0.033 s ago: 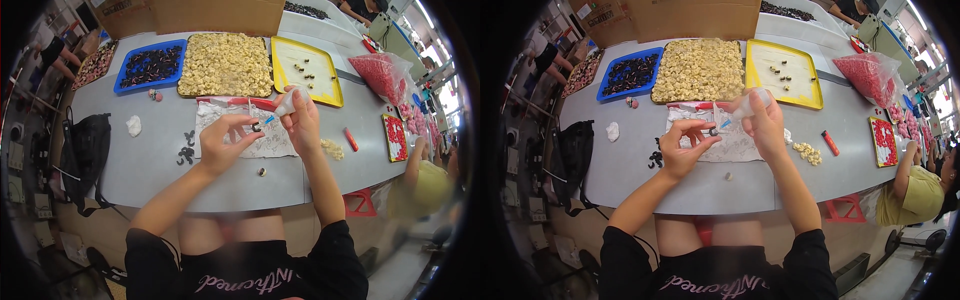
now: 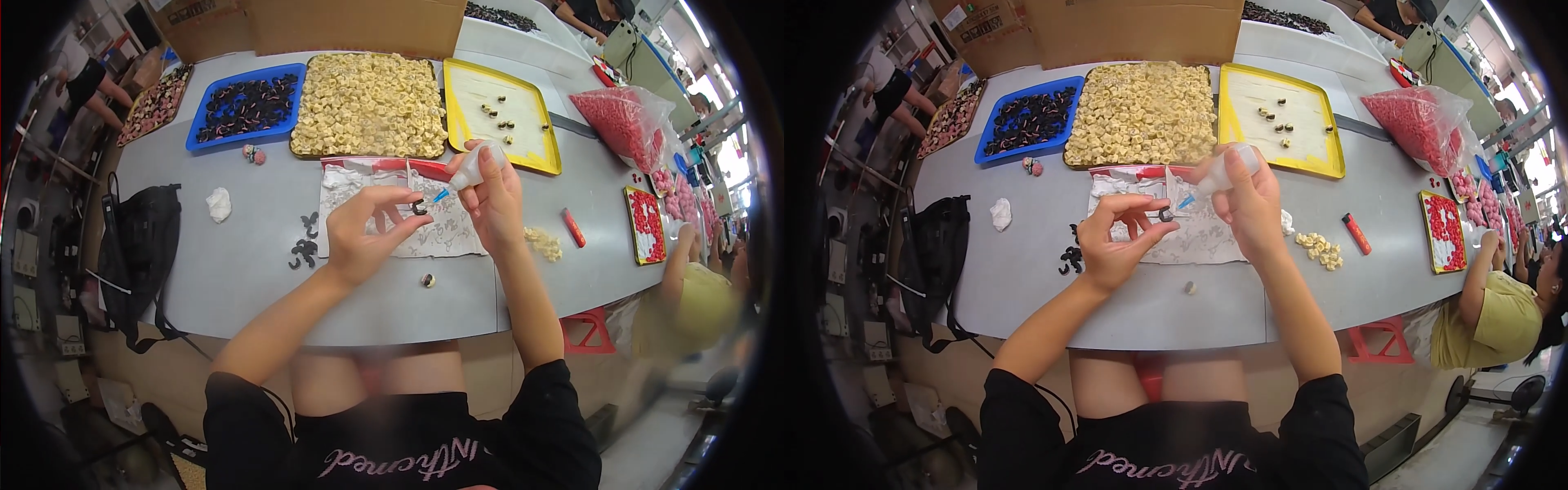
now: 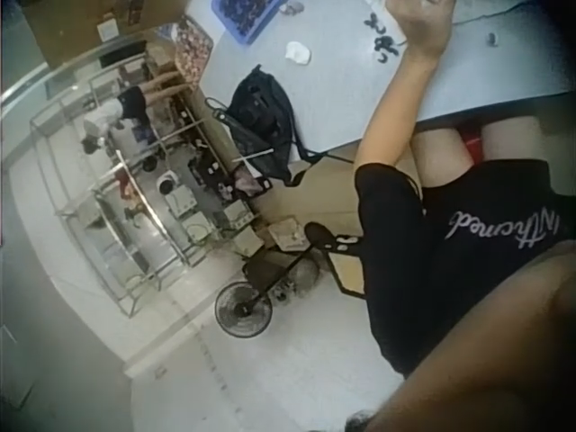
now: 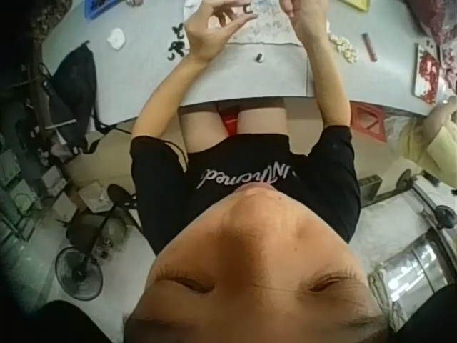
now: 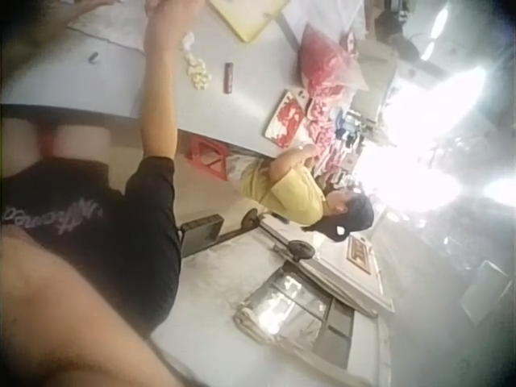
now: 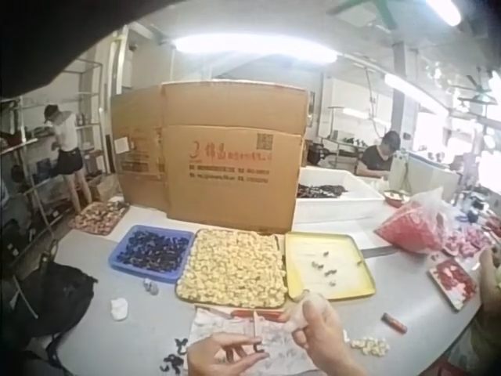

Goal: Assembling small plastic toy components using glue at a factory workbench.

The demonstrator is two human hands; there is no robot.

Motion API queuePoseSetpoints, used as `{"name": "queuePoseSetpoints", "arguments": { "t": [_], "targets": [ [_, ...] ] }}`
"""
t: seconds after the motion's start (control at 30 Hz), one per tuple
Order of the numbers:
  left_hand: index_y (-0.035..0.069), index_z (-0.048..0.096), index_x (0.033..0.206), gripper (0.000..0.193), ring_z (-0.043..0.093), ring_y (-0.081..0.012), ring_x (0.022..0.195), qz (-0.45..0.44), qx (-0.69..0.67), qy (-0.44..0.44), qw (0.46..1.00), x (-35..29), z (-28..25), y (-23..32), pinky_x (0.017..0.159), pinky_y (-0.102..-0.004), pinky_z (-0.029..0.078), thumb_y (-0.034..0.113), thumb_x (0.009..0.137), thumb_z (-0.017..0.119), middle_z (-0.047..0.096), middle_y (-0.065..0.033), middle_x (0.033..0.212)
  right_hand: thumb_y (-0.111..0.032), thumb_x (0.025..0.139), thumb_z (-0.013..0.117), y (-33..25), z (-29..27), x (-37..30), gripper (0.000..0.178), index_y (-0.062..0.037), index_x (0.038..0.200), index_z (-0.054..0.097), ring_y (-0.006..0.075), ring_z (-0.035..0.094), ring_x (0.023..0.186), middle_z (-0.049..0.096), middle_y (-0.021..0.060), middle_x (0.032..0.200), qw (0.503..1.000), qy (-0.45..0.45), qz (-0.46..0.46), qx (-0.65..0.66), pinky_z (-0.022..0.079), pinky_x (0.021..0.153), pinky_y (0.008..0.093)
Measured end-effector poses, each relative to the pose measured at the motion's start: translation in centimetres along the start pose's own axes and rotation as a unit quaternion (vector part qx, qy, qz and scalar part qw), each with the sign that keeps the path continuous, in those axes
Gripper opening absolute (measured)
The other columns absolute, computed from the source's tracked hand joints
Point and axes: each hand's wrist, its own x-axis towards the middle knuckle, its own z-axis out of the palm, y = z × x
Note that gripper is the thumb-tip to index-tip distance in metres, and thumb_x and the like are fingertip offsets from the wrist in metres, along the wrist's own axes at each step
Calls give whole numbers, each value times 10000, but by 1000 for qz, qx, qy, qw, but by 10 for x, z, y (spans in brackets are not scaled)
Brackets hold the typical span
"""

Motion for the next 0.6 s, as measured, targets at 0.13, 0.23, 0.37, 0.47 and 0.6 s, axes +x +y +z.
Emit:
{"name": "queuePoseSetpoints", "arguments": {
  "t": [0.13,0.23,0.37,0.47,0.6],
  "targets": [
    [26,551,984,397,573,-69,579,9,9,0,1000,1,0,3,478,-186,437,6,671,796,691,-95,904,-371,958,467,0,1,-1,377,-29,1118,457,28,369,466,609,107,866,1000,-2,-8,-6,295,414,161],
    [25,560,977,389,574,-70,575,9,7,2,1000,1,1,3,478,-186,437,8,669,797,688,-89,902,-369,960,465,0,2,0,373,-30,1116,458,29,365,460,610,110,867,1000,-5,-10,-11,293,413,160],
    [26,560,975,390,572,-71,568,2,6,1,1000,1,0,4,476,-187,436,12,668,799,688,-88,901,-366,960,465,0,1,-1,367,-32,1111,461,31,361,454,611,115,868,1000,-9,-11,-18,292,413,159],
    [27,561,973,388,571,-71,563,9,13,-1,1000,1,0,4,474,-188,434,16,667,801,688,-88,900,-341,958,475,0,3,0,301,-42,998,480,43,367,454,642,147,858,1000,-5,-20,-15,286,390,173],
    [46,597,957,354,609,-91,591,2,5,10,1000,0,1,3,457,-194,450,74,672,804,675,-49,895,-334,958,476,1,2,0,295,-40,988,481,45,366,450,642,146,856,1000,-7,-21,-15,284,388,174]
  ]
}}
